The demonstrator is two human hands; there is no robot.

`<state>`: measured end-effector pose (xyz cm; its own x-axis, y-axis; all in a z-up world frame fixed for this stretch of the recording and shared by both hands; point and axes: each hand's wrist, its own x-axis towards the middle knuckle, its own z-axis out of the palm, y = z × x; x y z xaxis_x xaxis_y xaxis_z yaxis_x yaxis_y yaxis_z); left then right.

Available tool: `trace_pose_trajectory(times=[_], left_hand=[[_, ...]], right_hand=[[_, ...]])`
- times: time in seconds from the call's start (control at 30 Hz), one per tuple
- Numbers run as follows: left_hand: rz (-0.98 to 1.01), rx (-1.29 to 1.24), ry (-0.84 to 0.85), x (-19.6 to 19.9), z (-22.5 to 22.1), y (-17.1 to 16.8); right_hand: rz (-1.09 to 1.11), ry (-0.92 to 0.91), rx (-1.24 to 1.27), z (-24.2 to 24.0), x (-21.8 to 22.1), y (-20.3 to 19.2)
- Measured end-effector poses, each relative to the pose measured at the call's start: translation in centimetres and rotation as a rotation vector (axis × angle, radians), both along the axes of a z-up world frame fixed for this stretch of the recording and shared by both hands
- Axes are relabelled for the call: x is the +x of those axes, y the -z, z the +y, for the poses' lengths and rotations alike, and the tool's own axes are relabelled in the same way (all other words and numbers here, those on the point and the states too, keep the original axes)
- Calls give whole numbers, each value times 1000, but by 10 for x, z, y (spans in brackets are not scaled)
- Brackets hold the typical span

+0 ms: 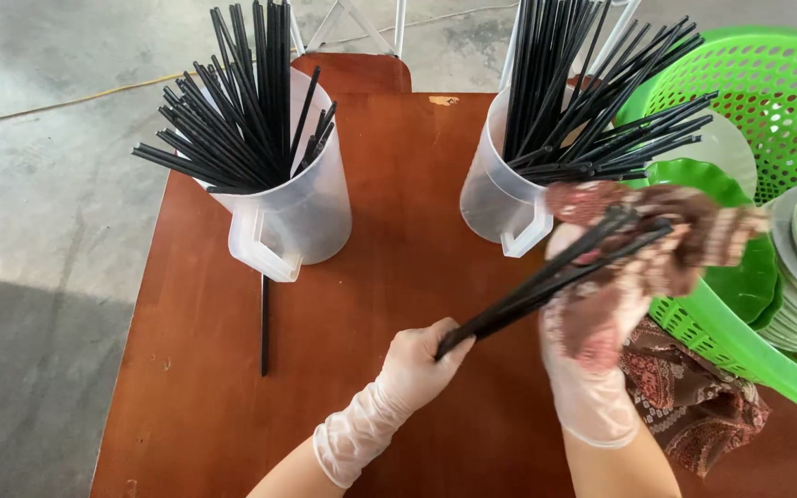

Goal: The person cleans black chopsticks using a cloth, then places them into plastic containers.

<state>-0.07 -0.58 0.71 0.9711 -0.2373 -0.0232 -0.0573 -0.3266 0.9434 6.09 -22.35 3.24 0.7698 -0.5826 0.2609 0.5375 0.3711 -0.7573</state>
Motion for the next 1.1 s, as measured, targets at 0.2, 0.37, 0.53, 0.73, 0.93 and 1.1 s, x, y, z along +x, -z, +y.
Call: trace_pose_trajectory(times=[0.2,0.37,0.53,0.73,0.93,1.1], left_hand=[[-228,73,50,-4,-2,-6],[-480,185,77,-2,10,-7],[-725,257,-174,9,35,1],[-583,276,-518,18,41,5],[-540,-12,-469,6,44,8],[-214,-267,-442,11,29,21]], right_hand=[[-367,-384,153,-32,-9,-14],[-173,-82,-85,-57,-6,-51],[-27,20,-325,-42,-4,-75],[53,-301,-705,72,-36,-46],[33,-362,-669,158,-43,-18],[187,-459,-543,137,-37,-23]])
